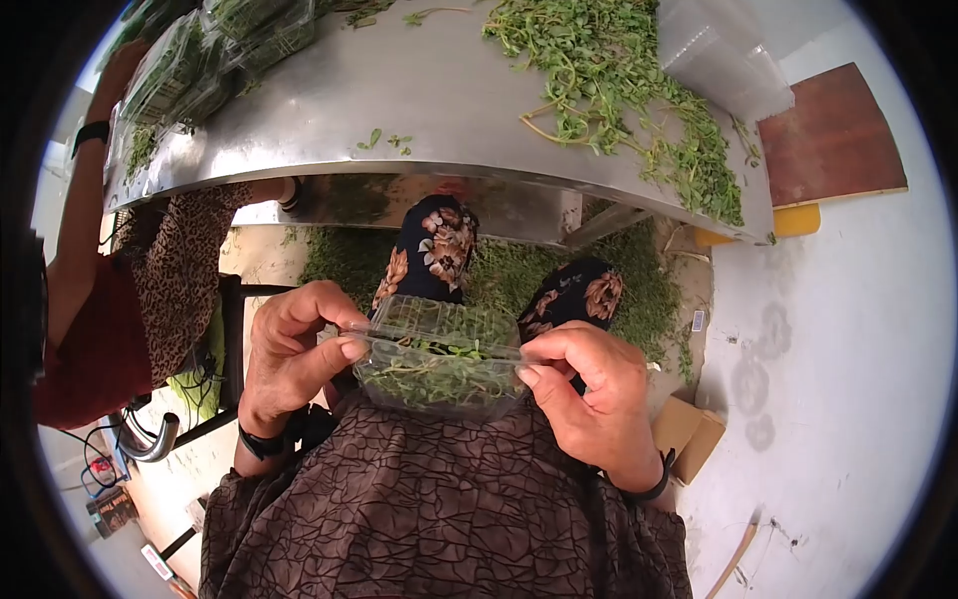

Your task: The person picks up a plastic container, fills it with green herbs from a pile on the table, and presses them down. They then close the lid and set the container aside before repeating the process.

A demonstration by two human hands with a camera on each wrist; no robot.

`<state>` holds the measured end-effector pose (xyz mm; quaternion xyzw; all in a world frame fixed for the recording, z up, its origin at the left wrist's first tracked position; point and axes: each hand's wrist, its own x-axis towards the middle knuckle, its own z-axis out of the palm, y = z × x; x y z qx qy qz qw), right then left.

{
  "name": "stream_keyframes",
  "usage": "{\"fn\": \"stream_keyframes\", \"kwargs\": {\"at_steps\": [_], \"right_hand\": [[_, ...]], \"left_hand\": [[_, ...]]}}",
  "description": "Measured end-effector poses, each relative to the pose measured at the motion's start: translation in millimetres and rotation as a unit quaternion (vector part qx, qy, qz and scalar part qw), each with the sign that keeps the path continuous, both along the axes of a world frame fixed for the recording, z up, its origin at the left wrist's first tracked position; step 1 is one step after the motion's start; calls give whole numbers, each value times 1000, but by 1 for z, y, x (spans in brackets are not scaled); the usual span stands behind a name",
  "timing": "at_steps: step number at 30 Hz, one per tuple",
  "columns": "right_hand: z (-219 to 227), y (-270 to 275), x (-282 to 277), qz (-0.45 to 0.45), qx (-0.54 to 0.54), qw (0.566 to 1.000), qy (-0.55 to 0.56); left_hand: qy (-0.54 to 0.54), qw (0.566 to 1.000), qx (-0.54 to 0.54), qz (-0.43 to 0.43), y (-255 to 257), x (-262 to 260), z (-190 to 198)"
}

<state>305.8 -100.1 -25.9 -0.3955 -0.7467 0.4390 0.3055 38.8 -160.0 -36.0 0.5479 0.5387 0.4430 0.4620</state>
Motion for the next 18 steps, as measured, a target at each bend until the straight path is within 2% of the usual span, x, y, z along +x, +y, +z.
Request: {"fn": "stream_keyframes", "kwargs": {"at_steps": [7,18], "right_hand": [[-3,0,1,11,5,1000,29],[2,3,2,25,23,999,8]], "left_hand": [[14,1000,24,-2,0,0,-1],[34,998,53,-17,4,0,1]]}}
